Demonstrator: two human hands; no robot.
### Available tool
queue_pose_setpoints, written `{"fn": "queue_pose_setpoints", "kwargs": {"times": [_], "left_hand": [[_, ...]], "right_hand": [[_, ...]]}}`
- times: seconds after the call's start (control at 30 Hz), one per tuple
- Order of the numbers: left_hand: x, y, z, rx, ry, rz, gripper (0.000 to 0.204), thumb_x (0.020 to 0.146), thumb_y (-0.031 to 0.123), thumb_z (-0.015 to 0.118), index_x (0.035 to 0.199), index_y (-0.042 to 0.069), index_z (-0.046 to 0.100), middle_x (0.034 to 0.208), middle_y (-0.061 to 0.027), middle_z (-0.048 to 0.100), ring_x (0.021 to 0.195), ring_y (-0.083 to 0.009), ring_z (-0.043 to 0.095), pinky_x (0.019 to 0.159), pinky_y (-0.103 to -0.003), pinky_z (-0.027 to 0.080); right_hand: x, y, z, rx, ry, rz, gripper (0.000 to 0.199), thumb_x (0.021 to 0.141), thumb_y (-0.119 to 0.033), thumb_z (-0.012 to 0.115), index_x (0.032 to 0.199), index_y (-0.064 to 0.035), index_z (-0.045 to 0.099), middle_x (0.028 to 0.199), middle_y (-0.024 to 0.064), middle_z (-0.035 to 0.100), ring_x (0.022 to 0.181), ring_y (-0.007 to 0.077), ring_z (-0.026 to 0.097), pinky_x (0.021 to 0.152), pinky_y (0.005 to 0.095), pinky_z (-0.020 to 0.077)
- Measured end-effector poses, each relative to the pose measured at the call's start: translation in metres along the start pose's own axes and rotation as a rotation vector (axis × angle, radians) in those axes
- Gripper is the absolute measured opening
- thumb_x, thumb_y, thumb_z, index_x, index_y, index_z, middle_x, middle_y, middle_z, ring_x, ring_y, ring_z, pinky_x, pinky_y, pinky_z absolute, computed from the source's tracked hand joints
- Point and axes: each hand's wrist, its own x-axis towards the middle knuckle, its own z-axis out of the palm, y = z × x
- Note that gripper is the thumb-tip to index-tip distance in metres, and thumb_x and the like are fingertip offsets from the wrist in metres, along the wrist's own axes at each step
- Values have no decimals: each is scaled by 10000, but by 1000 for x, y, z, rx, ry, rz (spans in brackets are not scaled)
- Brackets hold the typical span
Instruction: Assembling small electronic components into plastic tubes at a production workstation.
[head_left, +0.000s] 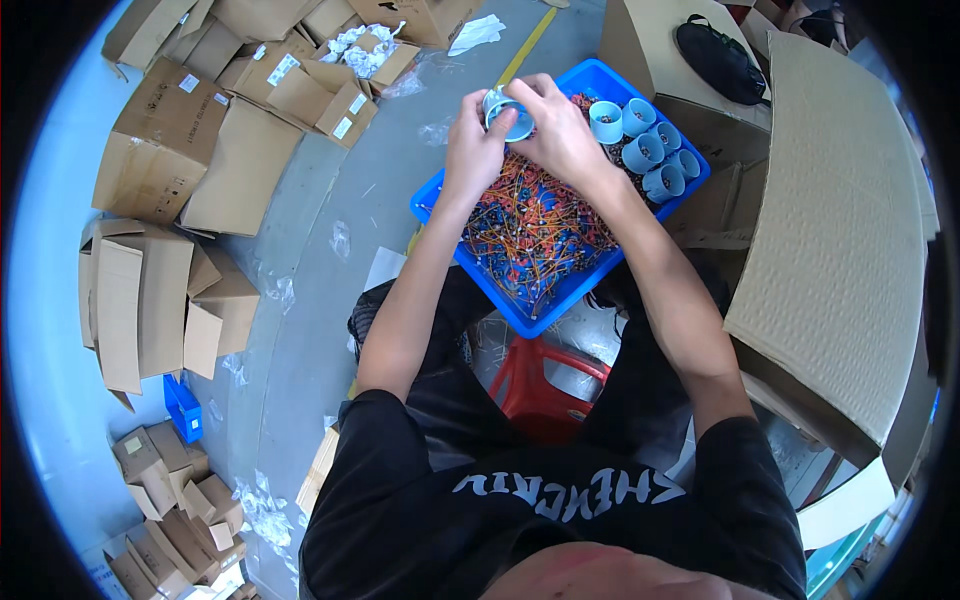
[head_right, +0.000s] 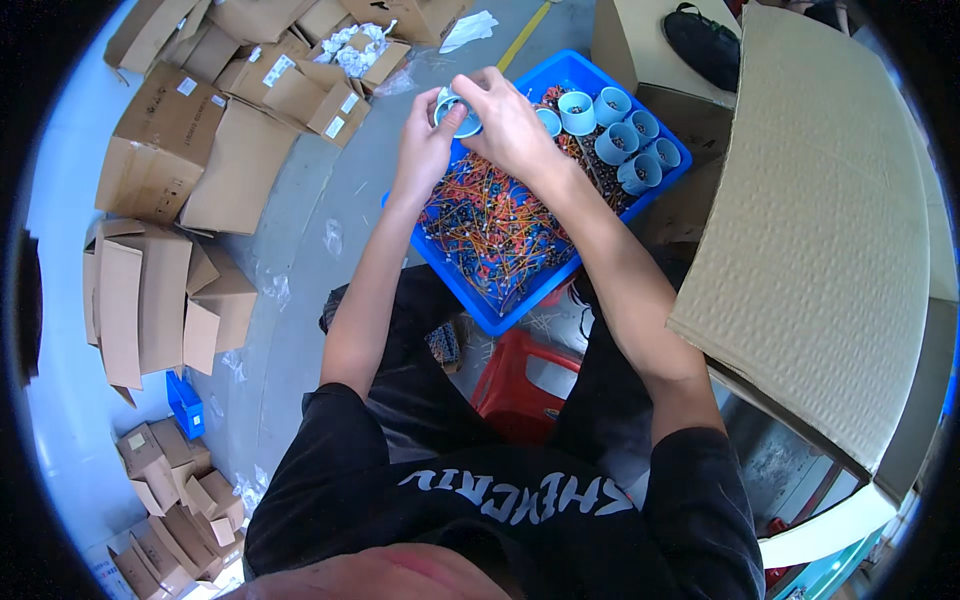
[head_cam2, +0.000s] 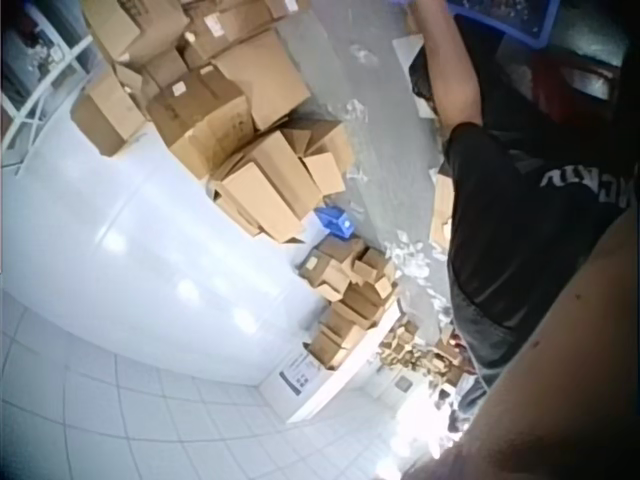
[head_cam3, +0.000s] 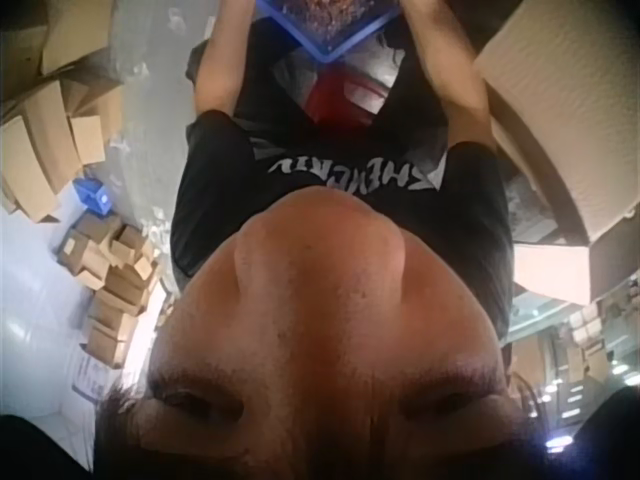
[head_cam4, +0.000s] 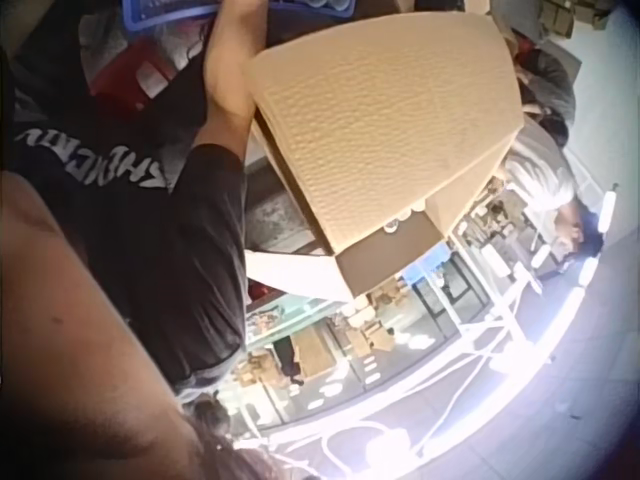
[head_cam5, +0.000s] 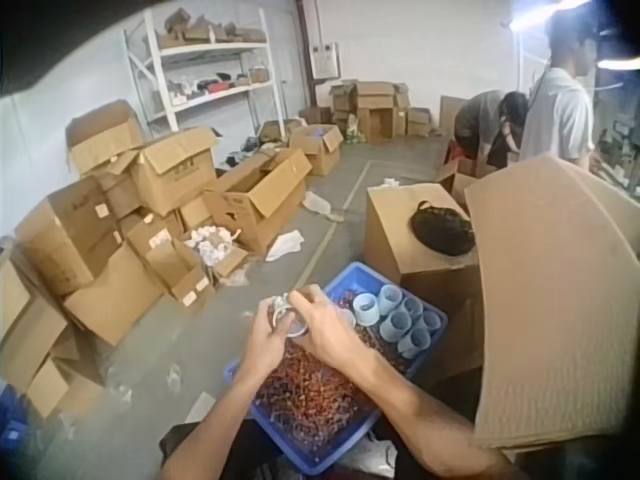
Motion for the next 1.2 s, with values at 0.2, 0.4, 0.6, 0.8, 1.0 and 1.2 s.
{"fn": "queue_pose_setpoints", "kwargs": {"times": [0.2, 0.4, 0.6, 0.8, 1.0, 1.2], "left_hand": [[-7, 7, 8, 322, 182, 120, 354, 878, 158, 637, 1174, -2, 525, 1041, -201, 638, 976, -321, 624, 831, -380, 475], [-4, 8, 4, 307, 204, 153, 337, 874, 127, 622, 1172, 4, 524, 1038, -215, 638, 961, -344, 625, 822, -403, 480], [8, -1, -13, 14, 5, 230, 349, 860, 70, 607, 1190, 16, 506, 1112, -165, 623, 1044, -259, 593, 888, -370, 461], [8, 13, -25, -432, -267, 9, 395, 823, 20, 604, 1201, 29, 488, 1240, -138, 544, 1201, -190, 463, 983, -316, 386], [18, 19, -35, -586, -238, -4, 341, 825, 1, 570, 1161, 7, 507, 1196, -139, 575, 1171, -195, 497, 990, -307, 379], [23, 18, -28, -454, -208, 68, 186, 855, 3, 555, 1040, -8, 572, 1034, -125, 649, 1014, -187, 605, 942, -292, 431]], "right_hand": [[3, -5, 17, 52, 36, 69, 395, 694, 9, 670, 1016, -38, 446, 1006, 307, 504, 1002, 488, 502, 812, 489, 479], [5, -11, 20, 10, -7, 97, 415, 684, 36, 659, 1028, -27, 435, 1016, 311, 487, 996, 496, 491, 812, 490, 476], [5, -13, 15, 29, 74, 83, 504, 648, 71, 656, 1088, -20, 428, 1072, 300, 459, 1018, 494, 479, 847, 481, 468], [0, -5, 10, 40, 22, 9, 609, 612, 71, 670, 1157, 0, 407, 1118, 264, 452, 1062, 466, 475, 895, 463, 454], [0, -7, 8, 77, 31, -18, 624, 604, 64, 678, 1159, 18, 398, 1099, 243, 495, 1073, 428, 497, 898, 442, 451], [-7, 5, -1, 26, -73, 73, 595, 606, 48, 698, 1124, 20, 406, 1064, 249, 536, 1050, 425, 519, 885, 444, 451]]}}
